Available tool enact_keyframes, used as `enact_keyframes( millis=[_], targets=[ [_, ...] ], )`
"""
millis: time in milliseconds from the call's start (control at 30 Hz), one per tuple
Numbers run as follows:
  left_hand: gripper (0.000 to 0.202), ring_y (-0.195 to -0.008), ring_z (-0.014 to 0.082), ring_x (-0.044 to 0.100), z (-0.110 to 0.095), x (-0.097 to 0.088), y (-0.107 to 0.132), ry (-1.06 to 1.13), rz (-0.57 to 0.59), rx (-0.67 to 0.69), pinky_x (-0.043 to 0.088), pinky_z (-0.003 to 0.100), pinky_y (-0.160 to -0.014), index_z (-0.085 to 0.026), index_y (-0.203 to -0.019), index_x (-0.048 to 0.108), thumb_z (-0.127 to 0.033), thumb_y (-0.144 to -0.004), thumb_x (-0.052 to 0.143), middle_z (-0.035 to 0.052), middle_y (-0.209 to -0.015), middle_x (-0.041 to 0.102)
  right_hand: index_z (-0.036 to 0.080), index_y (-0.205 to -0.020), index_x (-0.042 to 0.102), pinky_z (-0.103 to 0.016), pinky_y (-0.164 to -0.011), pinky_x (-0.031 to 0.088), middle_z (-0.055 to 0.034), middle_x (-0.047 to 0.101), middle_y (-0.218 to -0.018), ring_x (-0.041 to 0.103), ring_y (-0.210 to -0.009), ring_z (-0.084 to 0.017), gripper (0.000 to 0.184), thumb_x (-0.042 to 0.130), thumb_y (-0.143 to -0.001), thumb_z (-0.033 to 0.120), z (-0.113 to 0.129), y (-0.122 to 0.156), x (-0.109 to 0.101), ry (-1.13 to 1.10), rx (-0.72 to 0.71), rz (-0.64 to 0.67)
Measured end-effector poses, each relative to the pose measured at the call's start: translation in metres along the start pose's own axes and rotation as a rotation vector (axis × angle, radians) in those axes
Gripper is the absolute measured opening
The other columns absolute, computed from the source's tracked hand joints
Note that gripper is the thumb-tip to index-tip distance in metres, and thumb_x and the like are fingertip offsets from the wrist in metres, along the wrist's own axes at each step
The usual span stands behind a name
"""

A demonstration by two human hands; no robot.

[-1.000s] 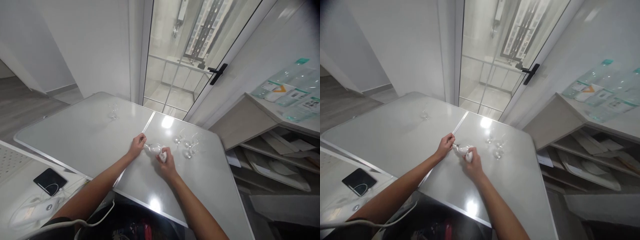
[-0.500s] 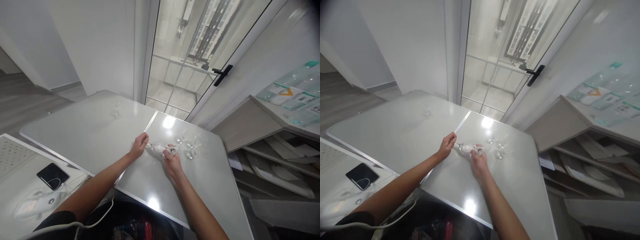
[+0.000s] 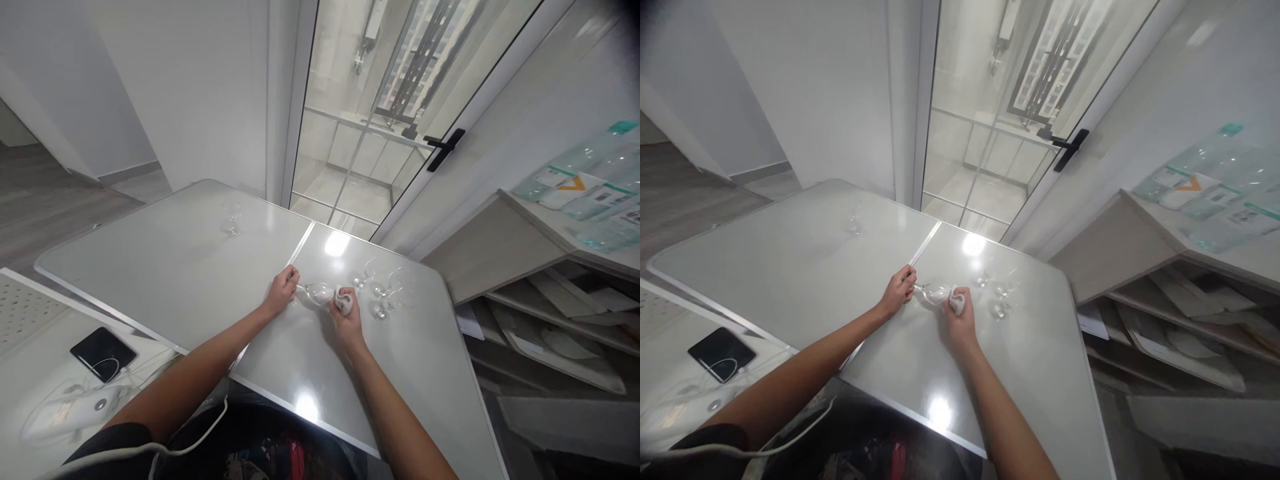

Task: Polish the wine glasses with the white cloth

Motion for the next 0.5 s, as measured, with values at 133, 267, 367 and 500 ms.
enact_keyframes(
  millis=[133, 267, 367, 500],
  targets=[
    [0.029, -0.067, 0.0137, 0.038, -0.013, 0.0, 0.009, -0.229, 0.012, 0.277, 0.036, 0.025, -0.059, -0.021, -0.081, 0.048, -0.044, -0.094, 0.06, -0.0009, -0.076, 0.043, 0.029, -0.102, 0.051, -0.033, -0.076, 0.052, 0.0024, 0.061, -0.09, 0.062, -0.082, -0.019, 0.047, 0.085, -0.072, 0.037, 0.001, -0.001, 0.011, -0.44, 0.327, -0.053],
    [0.031, -0.061, 0.0129, 0.032, -0.009, -0.003, 0.008, -0.129, -0.086, 0.219, 0.032, 0.025, -0.053, -0.022, -0.08, 0.047, -0.046, -0.097, 0.056, -0.0029, -0.071, 0.035, 0.029, -0.101, 0.053, -0.031, -0.075, 0.049, 0.0038, 0.057, -0.085, 0.056, -0.076, -0.017, 0.041, 0.085, -0.075, 0.035, 0.009, 0.005, 0.007, -0.232, 0.176, 0.113],
    [0.035, -0.053, 0.0097, 0.023, 0.001, -0.004, 0.002, 0.029, -0.121, 0.046, 0.023, 0.022, -0.045, -0.023, -0.08, 0.043, -0.052, -0.096, 0.056, -0.0056, -0.069, 0.028, 0.028, -0.096, 0.058, -0.032, -0.074, 0.047, 0.0025, 0.057, -0.082, 0.051, -0.076, -0.018, 0.035, 0.084, -0.071, 0.026, 0.008, 0.01, 0.001, 0.093, 0.005, 0.289],
    [0.036, -0.052, 0.0096, 0.021, 0.001, -0.002, -0.001, 0.028, -0.066, -0.033, 0.02, 0.021, -0.044, -0.023, -0.078, 0.042, -0.052, -0.094, 0.057, -0.0063, -0.067, 0.028, 0.027, -0.092, 0.06, -0.033, -0.077, 0.046, 0.0009, 0.059, -0.085, 0.052, -0.079, -0.019, 0.027, 0.079, -0.074, 0.024, 0.002, 0.009, -0.002, 0.201, -0.077, 0.193]
  ],
)
Point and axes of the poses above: each hand's wrist, its own y-axis away from the middle knuckle, its own x-axis out of the palm, z = x × y, the point moved 2 cm from there along -y, towards the middle knuckle
